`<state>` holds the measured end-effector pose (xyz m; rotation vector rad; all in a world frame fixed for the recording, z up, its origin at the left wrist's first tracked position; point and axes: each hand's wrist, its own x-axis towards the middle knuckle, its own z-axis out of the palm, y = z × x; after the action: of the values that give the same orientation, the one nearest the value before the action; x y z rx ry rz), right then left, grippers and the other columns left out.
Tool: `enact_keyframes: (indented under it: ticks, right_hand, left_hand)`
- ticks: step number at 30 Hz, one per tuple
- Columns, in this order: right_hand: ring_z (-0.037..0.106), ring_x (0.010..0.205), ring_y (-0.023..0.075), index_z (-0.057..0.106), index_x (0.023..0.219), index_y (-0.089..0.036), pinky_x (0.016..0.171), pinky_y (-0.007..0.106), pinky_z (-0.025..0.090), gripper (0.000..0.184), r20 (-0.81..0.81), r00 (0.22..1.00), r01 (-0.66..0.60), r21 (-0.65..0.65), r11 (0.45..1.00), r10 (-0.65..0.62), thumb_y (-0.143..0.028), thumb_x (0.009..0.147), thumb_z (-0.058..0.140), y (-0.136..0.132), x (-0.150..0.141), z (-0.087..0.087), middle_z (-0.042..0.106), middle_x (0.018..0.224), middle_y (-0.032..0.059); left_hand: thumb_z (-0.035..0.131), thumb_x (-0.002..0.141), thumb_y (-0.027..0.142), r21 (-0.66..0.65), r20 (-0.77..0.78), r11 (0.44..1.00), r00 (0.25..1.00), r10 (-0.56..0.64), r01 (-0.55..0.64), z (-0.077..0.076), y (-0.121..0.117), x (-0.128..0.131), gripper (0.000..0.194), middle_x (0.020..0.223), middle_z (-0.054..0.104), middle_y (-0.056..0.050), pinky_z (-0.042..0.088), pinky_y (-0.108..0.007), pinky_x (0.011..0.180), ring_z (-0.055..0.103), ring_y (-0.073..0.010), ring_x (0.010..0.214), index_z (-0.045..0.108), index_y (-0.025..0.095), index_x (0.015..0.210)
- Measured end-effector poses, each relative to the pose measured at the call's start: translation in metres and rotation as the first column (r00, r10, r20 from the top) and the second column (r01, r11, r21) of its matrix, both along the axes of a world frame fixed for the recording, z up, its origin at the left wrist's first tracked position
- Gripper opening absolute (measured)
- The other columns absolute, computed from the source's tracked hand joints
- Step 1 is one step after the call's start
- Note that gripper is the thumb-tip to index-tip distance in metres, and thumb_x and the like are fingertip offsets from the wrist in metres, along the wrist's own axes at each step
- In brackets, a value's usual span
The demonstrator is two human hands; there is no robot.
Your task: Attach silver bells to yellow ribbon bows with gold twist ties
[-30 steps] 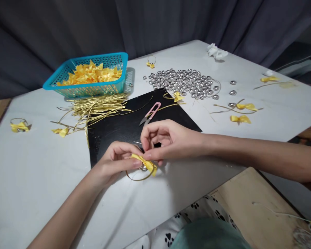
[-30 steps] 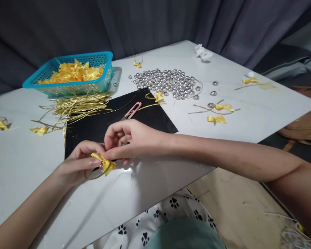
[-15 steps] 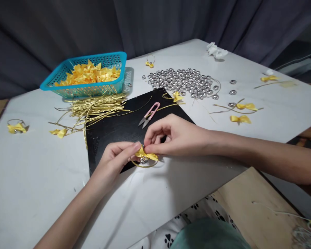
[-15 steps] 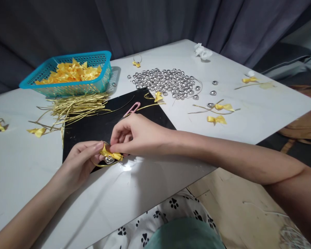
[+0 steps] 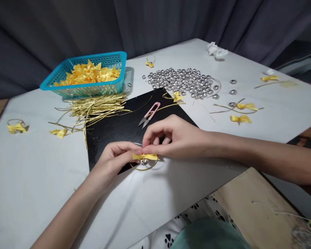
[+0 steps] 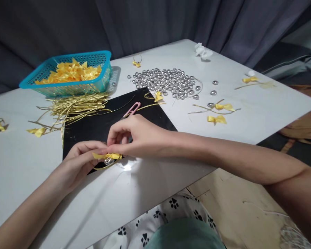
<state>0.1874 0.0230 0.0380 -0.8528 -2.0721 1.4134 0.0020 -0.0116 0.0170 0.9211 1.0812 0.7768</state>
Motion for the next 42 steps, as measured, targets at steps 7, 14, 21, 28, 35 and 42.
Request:
enact_keyframes:
  ticks: [7, 14, 21, 28, 35, 42]
  right_hand:
    - [0.051, 0.055, 0.0026, 0.060, 0.081, -0.009, 0.049, 0.014, 0.040, 0.008, -0.054, 0.999, -0.001, 0.009, 1.000, 0.001, -0.006, 0.075, 0.056, 0.005, 0.002, -0.003, 0.062, 0.073, -0.0002]
    - [0.051, 0.059, 0.0036, 0.062, 0.082, -0.009, 0.051, 0.015, 0.039, 0.006, -0.064, 0.995, -0.063, 0.241, 0.968, 0.080, -0.013, 0.080, 0.059, 0.011, 0.006, -0.008, 0.062, 0.072, 0.0004]
    - [0.049, 0.061, 0.0042, 0.063, 0.081, -0.009, 0.056, 0.016, 0.040, 0.005, 0.019, 0.991, -0.124, 0.520, 0.845, 0.134, -0.011, 0.082, 0.058, 0.013, 0.008, -0.010, 0.061, 0.073, 0.0013]
    - [0.055, 0.075, 0.0078, 0.062, 0.090, -0.011, 0.064, 0.019, 0.042, 0.017, 0.106, 0.976, -0.207, 0.708, 0.675, 0.188, -0.014, 0.091, 0.046, 0.014, 0.010, -0.018, 0.062, 0.084, 0.0055]
    - [0.051, 0.067, 0.0067, 0.057, 0.106, -0.014, 0.050, 0.020, 0.031, 0.027, 0.386, 0.917, -0.383, 0.790, 0.478, 0.097, -0.017, 0.097, 0.031, 0.012, 0.016, -0.013, 0.059, 0.093, 0.0045]
    - [0.042, 0.059, 0.0087, 0.053, 0.095, -0.012, 0.047, 0.022, 0.024, 0.031, 0.419, 0.908, -0.346, 0.767, 0.539, -0.012, -0.028, 0.098, 0.027, 0.016, 0.011, -0.021, 0.053, 0.086, 0.0048]
  left_hand:
    - [0.073, 0.069, 0.027, 0.082, -0.037, 0.994, 0.996, 0.080, -0.077, -0.005, 0.000, 0.004, 0.009, 0.061, 0.070, 0.003, 0.042, -0.009, 0.053, 0.057, -0.0043, 0.055, 0.073, 0.019, 0.064]
    - [0.074, 0.067, 0.032, 0.099, -0.052, 0.992, 0.995, 0.081, -0.076, -0.010, -0.001, 0.003, 0.012, 0.062, 0.070, 0.003, 0.043, -0.011, 0.055, 0.059, -0.0065, 0.058, 0.074, 0.020, 0.067]
    - [0.067, 0.073, 0.029, 0.250, -0.224, 0.967, 0.969, 0.108, -0.050, -0.003, -0.005, 0.008, 0.013, 0.064, 0.069, 0.003, 0.043, -0.014, 0.058, 0.057, -0.0081, 0.061, 0.071, 0.019, 0.067]
    - [0.065, 0.074, 0.030, 0.283, -0.285, 0.957, 0.948, 0.138, -0.054, -0.001, -0.007, 0.011, 0.016, 0.062, 0.066, 0.001, 0.043, -0.017, 0.057, 0.056, -0.0109, 0.061, 0.068, 0.017, 0.065]
    - [0.069, 0.072, 0.037, 0.147, -0.191, 0.980, 0.968, 0.159, -0.132, -0.004, -0.006, 0.006, 0.024, 0.056, 0.060, 0.003, 0.040, -0.014, 0.053, 0.050, -0.0068, 0.055, 0.067, 0.015, 0.061]
    - [0.083, 0.054, 0.026, 0.023, -0.122, 0.989, 0.981, 0.150, -0.149, 0.000, -0.004, 0.008, 0.028, 0.069, 0.072, 0.000, 0.048, -0.015, 0.062, 0.062, -0.0093, 0.065, 0.074, 0.019, 0.080]
